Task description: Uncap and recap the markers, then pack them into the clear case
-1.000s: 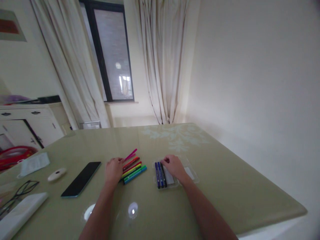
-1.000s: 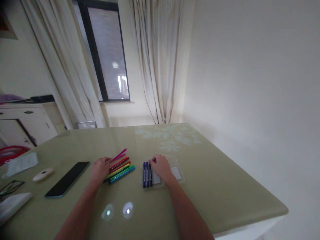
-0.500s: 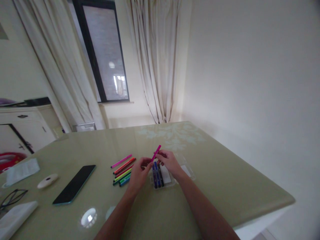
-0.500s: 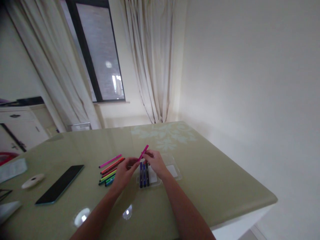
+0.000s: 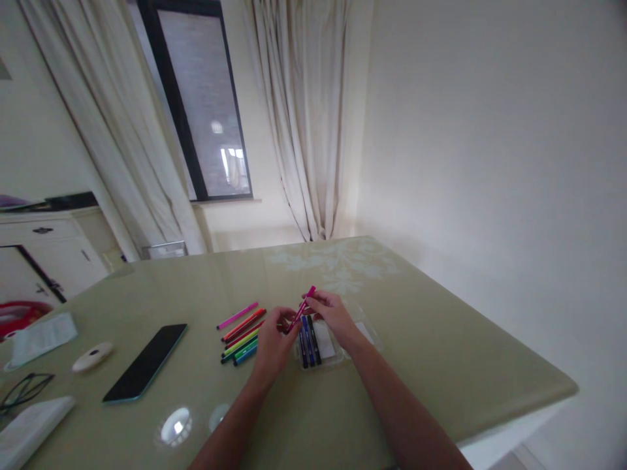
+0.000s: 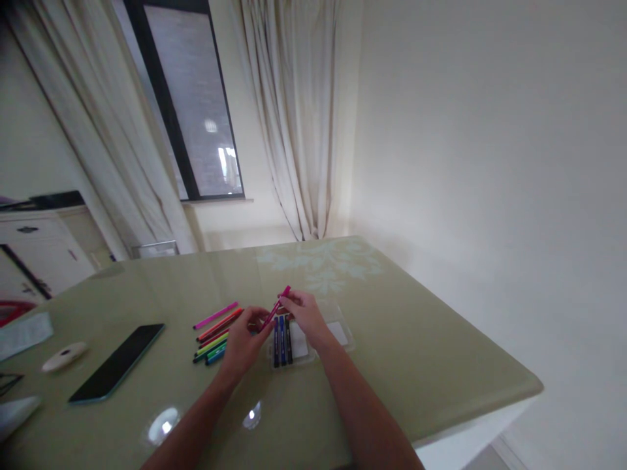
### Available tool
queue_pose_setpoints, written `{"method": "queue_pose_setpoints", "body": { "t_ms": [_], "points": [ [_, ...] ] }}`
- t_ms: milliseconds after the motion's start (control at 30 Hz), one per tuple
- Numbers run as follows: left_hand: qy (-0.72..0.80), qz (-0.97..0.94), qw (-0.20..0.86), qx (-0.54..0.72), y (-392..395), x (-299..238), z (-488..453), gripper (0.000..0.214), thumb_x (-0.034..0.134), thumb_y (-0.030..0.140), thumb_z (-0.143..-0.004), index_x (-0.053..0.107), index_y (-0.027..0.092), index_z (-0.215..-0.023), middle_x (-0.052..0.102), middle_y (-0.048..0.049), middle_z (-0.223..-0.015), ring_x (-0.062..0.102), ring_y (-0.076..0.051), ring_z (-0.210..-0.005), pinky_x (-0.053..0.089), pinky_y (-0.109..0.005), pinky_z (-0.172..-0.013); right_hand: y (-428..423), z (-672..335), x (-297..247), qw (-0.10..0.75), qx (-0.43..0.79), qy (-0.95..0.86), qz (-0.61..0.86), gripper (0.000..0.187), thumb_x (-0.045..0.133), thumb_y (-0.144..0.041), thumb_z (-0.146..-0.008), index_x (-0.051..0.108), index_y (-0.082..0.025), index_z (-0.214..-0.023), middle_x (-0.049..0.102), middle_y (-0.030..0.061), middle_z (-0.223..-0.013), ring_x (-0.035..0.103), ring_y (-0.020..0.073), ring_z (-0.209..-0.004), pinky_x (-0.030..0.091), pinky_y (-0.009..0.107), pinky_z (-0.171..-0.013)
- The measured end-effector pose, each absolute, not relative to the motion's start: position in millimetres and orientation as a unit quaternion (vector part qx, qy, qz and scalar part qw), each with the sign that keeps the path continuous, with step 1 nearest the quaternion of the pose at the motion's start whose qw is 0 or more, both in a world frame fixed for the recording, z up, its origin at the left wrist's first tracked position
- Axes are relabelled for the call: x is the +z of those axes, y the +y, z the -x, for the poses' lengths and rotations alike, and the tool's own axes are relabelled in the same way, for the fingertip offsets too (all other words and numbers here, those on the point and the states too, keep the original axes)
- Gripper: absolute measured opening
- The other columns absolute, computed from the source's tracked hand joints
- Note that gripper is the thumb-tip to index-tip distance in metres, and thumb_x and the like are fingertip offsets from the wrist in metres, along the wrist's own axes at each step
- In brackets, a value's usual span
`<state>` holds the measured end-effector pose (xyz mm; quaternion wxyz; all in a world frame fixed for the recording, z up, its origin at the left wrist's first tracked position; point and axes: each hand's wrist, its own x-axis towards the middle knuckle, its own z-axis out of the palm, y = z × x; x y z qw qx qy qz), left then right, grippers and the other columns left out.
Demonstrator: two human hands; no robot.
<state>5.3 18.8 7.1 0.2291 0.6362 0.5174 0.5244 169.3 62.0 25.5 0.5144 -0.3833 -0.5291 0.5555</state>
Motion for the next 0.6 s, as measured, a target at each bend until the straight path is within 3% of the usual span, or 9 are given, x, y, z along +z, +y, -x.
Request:
{"method": "queue_pose_setpoints", "body": {
  "t_ms": [100, 200, 300, 400, 600],
  "points": [
    [0.509, -0.655, 0.222, 0.512, 19.4, 6.1, -5.1, 0.027, 0.067, 0.043, -0.086, 0.065, 0.02, -0.099, 0.07, -0.0029, -0.086, 0.066, -0.02, -0.076, 0.054, -0.033, -0.07, 63.1, -172.5, 27.9, 0.514, 0.546, -0.534, 0.392, 0.046, 0.075, -0.05, -0.074, 0.075, -0.014, -0.102, 0.077, 0.0095, -0.091, 0.073, 0.0196, -0.079, 0.046, 0.025, -0.063],
    [0.496, -0.686, 0.218, 0.486, 18.8, 4.6, -5.1, 0.028, 0.053, 0.044, -0.097, 0.067, 0.02, -0.105, 0.073, -0.0064, -0.096, 0.068, -0.022, -0.084, 0.055, -0.034, -0.075, 66.7, -185.4, 30.8, 0.503, 0.512, -0.546, 0.431, 0.04, 0.07, -0.048, -0.078, 0.075, -0.014, -0.098, 0.077, 0.0083, -0.086, 0.072, 0.0185, -0.077, 0.046, 0.024, -0.061],
    [0.473, -0.725, 0.212, 0.453, 16.5, -0.1, -5.1, 0.025, 0.051, 0.037, -0.099, 0.07, 0.023, -0.107, 0.073, -0.0076, -0.106, 0.067, -0.024, -0.099, 0.053, -0.039, -0.09, 69.7, -203.3, 30.8, 0.439, 0.475, -0.59, 0.484, 0.026, 0.066, -0.04, -0.082, 0.075, -0.014, -0.083, 0.075, 0.0051, -0.076, 0.07, 0.0153, -0.071, 0.044, 0.021, -0.058],
    [0.454, -0.786, 0.175, 0.382, 13.7, -7.8, -5.4, 0.028, 0.051, 0.029, -0.099, 0.069, 0.025, -0.12, 0.072, -0.0088, -0.12, 0.064, -0.026, -0.114, 0.047, -0.044, -0.103, 69.5, -214.5, 26.6, 0.339, 0.481, -0.634, 0.502, 0.02, 0.066, -0.031, -0.083, 0.074, -0.015, -0.075, 0.073, 0.0025, -0.068, 0.068, 0.013, -0.064, 0.042, 0.019, -0.054],
    [0.458, -0.831, 0.118, 0.292, 13.0, -15.9, -5.8, 0.033, 0.048, 0.024, -0.101, 0.065, 0.025, -0.13, 0.067, -0.0083, -0.134, 0.059, -0.026, -0.125, 0.044, -0.045, -0.108, 65.4, -205.8, 16.3, 0.275, 0.453, -0.641, 0.555, 0.012, 0.073, -0.025, -0.08, 0.076, -0.016, -0.072, 0.075, 0.0043, -0.066, 0.07, 0.0155, -0.06, 0.048, 0.02, -0.051]
  ]
}}
